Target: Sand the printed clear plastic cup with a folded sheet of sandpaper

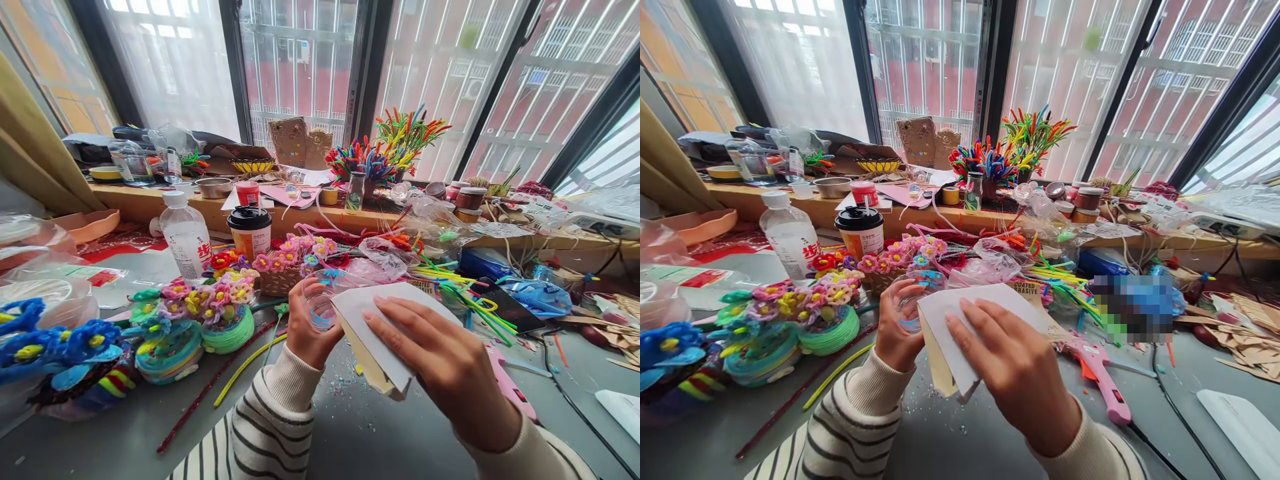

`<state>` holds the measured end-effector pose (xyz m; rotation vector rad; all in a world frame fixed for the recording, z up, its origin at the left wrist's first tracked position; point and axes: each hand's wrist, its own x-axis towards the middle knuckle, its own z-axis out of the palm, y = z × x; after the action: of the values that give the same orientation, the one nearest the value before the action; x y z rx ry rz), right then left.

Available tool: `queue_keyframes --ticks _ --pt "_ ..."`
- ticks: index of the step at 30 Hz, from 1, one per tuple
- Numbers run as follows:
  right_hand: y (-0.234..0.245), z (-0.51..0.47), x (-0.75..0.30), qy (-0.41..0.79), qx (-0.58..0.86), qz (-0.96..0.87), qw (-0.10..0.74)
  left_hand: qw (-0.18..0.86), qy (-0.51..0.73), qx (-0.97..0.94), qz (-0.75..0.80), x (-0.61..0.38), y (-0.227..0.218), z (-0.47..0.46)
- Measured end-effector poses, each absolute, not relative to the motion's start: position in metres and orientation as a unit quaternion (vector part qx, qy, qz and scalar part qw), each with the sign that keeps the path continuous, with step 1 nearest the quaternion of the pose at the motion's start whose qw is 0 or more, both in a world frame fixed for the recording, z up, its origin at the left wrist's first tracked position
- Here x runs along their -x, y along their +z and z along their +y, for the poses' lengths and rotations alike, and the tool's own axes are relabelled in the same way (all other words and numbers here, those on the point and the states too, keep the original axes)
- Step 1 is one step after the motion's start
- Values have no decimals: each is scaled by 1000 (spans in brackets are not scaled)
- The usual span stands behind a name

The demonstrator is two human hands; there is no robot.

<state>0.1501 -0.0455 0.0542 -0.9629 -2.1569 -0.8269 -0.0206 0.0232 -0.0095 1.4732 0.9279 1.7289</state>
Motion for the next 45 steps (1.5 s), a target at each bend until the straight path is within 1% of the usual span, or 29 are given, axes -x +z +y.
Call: queue_keyframes --ticks 4,8,11,14,16,18,22,27,32,34,40,45 --pt "48 -43 -143 -339 401 -792 311 333 662 -567 361 21 -10 23" --pt "49 -42 -148 -328 381 -810 301 352 649 -570 362 22 -9 23" --pt "52 -40 -161 -349 462 -756 306 355 641 -581 355 22 -10 25" --pt "54 -39 -174 -342 497 -716 353 415 624 -572 334 22 -9 25" --pt "55 -39 -177 -327 503 -713 363 489 606 -547 307 21 -9 23" --pt "55 -40 -178 -307 505 -718 368 541 600 -516 285 20 -8 20" --pt "54 -39 -177 -278 509 -717 387 570 593 -493 284 17 -5 15" --pt "50 -36 -178 -262 522 -707 398 553 586 -503 312 18 -6 17" --pt "49 -35 -177 -269 532 -704 385 483 605 -538 334 16 -10 17" --pt "49 -35 -175 -268 536 -702 384 486 599 -538 340 15 -10 16" --pt "47 -34 -174 -253 532 -714 378 538 598 -509 307 12 -8 13" --pt "46 -34 -175 -240 529 -729 361 496 596 -553 306 14 -11 15"
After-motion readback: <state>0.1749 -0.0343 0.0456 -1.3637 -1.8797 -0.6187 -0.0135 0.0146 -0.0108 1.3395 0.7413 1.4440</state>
